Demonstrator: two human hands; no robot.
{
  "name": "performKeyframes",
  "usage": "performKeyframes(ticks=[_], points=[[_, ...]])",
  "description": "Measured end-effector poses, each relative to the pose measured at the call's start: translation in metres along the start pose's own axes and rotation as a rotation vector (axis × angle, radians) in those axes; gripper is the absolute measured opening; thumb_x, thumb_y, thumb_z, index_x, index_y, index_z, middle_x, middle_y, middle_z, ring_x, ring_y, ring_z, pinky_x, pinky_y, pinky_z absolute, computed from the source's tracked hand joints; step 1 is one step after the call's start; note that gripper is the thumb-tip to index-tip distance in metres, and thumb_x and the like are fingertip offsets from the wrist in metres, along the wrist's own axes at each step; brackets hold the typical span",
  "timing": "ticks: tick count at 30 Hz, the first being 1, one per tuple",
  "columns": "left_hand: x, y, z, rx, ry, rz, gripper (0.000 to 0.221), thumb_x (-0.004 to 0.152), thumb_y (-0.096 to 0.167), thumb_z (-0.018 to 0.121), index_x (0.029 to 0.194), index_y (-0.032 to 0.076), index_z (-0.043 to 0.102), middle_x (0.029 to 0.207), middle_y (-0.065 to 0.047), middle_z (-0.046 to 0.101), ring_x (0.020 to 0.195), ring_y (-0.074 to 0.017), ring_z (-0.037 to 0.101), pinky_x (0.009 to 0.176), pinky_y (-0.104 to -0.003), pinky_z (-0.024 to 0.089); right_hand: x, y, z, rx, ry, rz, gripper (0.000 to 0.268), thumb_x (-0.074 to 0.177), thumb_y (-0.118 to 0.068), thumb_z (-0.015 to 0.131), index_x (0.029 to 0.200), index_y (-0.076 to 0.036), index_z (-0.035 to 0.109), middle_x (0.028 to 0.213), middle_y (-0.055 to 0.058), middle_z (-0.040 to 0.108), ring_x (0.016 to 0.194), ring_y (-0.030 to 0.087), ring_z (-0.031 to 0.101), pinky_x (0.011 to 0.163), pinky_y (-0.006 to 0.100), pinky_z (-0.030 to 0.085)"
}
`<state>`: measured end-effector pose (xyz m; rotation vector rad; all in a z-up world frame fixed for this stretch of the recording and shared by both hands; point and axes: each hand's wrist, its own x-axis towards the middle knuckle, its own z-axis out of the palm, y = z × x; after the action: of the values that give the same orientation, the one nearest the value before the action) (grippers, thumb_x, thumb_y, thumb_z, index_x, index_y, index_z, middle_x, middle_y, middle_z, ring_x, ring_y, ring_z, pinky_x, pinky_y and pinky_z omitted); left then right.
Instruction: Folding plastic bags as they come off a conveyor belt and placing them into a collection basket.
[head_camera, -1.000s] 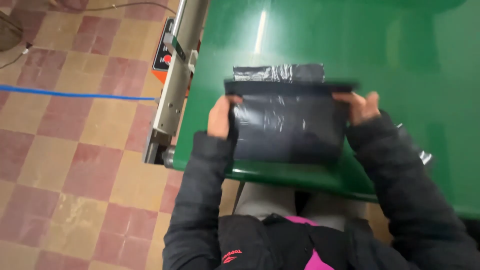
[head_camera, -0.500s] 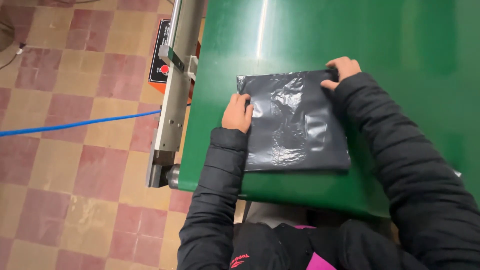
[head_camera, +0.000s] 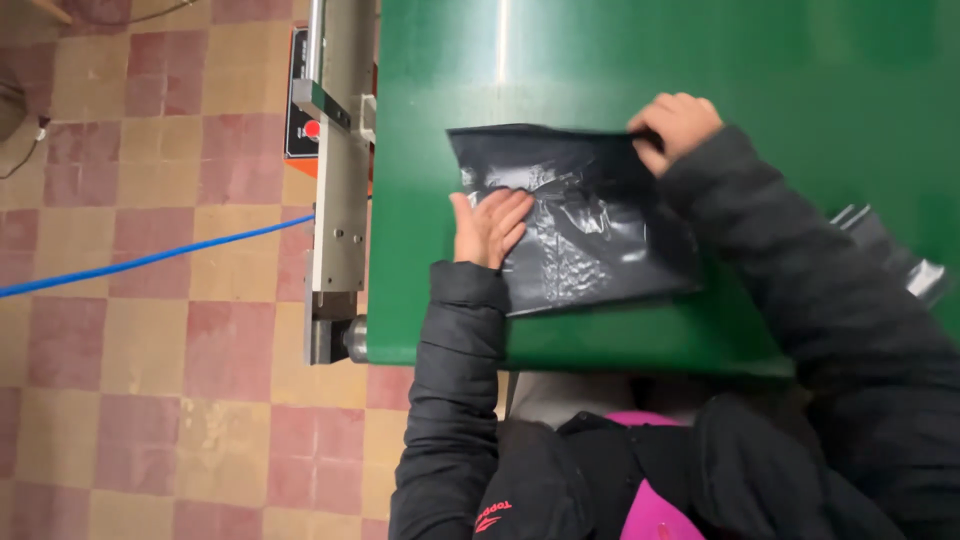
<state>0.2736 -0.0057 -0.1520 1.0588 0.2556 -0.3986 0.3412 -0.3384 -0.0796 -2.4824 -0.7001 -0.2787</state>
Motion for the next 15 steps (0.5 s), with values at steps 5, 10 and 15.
performKeyframes(ticks=[5, 10, 15], points=[[-0.026, -0.019, -0.049, -0.510, 0.149, -0.122, 0.087, 0.095, 0.077, 0.025, 0.140, 0.006, 0.047, 0.141, -0.011, 0.054, 0.120, -0.0312, 0.056, 0.104, -0.052, 0.041, -0.107, -0.081, -0.023, -0.139, 0.155, -0.246, 0.025, 0.067, -0.005, 0.076, 0.089, -0.016, 0.075, 0.091, 0.002, 0.067, 0.090, 0.029, 0.061, 0.078, 0.043, 0.045], [-0.074, -0.012, -0.034, 0.021, -0.014, 0.225, 0.084, 0.104, 0.068, 0.046, 0.146, -0.005, 0.055, 0.143, -0.019, 0.059, 0.128, -0.0288, 0.056, 0.112, -0.044, 0.042, -0.154, -0.083, 0.006, -0.134, 0.198, -0.242, 0.027, 0.067, -0.003, 0.074, 0.092, -0.014, 0.074, 0.098, 0.002, 0.068, 0.097, 0.027, 0.065, 0.083, 0.042, 0.049], [-0.146, 0.027, 0.036, 0.641, 0.087, 0.534, 0.076, 0.091, 0.039, 0.073, 0.146, 0.003, 0.035, 0.139, -0.018, 0.051, 0.126, -0.0257, 0.055, 0.102, -0.044, 0.049, -0.165, -0.075, 0.022, -0.095, 0.170, -0.200, 0.021, 0.075, -0.005, 0.073, 0.095, -0.011, 0.072, 0.102, 0.005, 0.069, 0.102, 0.028, 0.065, 0.086, 0.043, 0.051]])
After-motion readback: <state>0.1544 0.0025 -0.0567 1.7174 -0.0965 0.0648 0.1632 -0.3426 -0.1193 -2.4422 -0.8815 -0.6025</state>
